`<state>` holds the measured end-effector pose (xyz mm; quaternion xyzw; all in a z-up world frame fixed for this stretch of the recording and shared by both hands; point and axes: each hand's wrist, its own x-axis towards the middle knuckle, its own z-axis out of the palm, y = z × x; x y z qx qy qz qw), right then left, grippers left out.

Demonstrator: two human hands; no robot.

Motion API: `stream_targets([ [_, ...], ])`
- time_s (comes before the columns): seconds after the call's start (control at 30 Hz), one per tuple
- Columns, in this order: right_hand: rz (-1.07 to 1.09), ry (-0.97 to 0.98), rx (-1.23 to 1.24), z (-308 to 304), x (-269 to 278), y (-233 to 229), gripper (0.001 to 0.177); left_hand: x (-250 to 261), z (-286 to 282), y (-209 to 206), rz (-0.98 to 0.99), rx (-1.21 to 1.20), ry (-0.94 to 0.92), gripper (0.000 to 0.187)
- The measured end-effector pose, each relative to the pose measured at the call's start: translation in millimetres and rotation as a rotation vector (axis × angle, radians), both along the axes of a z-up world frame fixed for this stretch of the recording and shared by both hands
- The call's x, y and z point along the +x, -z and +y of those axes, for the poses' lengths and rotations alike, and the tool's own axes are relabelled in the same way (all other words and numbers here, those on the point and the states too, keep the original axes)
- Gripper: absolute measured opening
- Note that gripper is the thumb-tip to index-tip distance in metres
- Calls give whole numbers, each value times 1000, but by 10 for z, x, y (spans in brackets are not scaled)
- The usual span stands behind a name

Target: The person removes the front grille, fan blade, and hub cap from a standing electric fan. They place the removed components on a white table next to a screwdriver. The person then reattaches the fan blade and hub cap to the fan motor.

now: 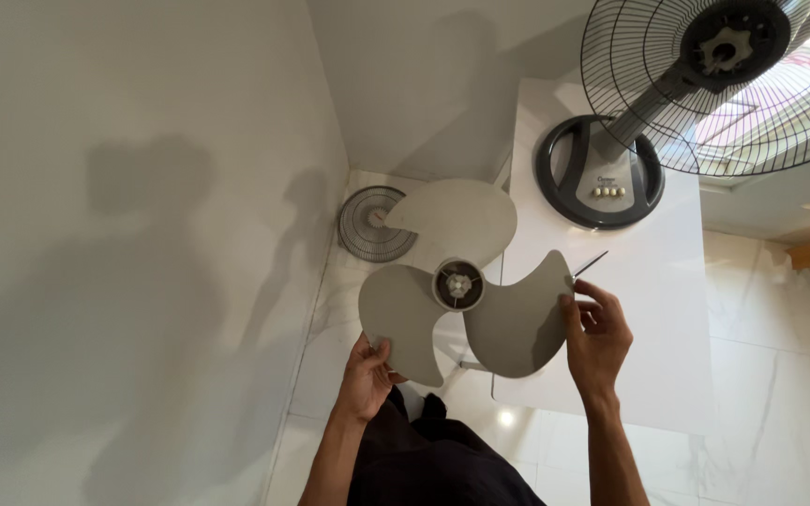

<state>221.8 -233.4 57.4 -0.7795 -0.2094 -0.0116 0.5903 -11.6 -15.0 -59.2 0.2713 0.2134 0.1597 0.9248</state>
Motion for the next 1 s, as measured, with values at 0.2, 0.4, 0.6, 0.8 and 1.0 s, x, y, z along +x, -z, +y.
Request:
stream_targets([
  [0.2,121,16,41,1,28,91,29,26,67,-73,-4,7,-6,40],
  [0.4,155,9,58,-7,140,338,30,86,84,-389,-18,140,-4,42],
  [0.6,247,12,21,-11,220,490,32,136,54,-455,68,212,-12,42],
  [0.8,155,-8,-10,6,184,458,34,154,56,-362,38,178,-23,39],
  [1.0,215,10,78,-29,155,368,38,166,58,-245,-221,74,-31,35],
])
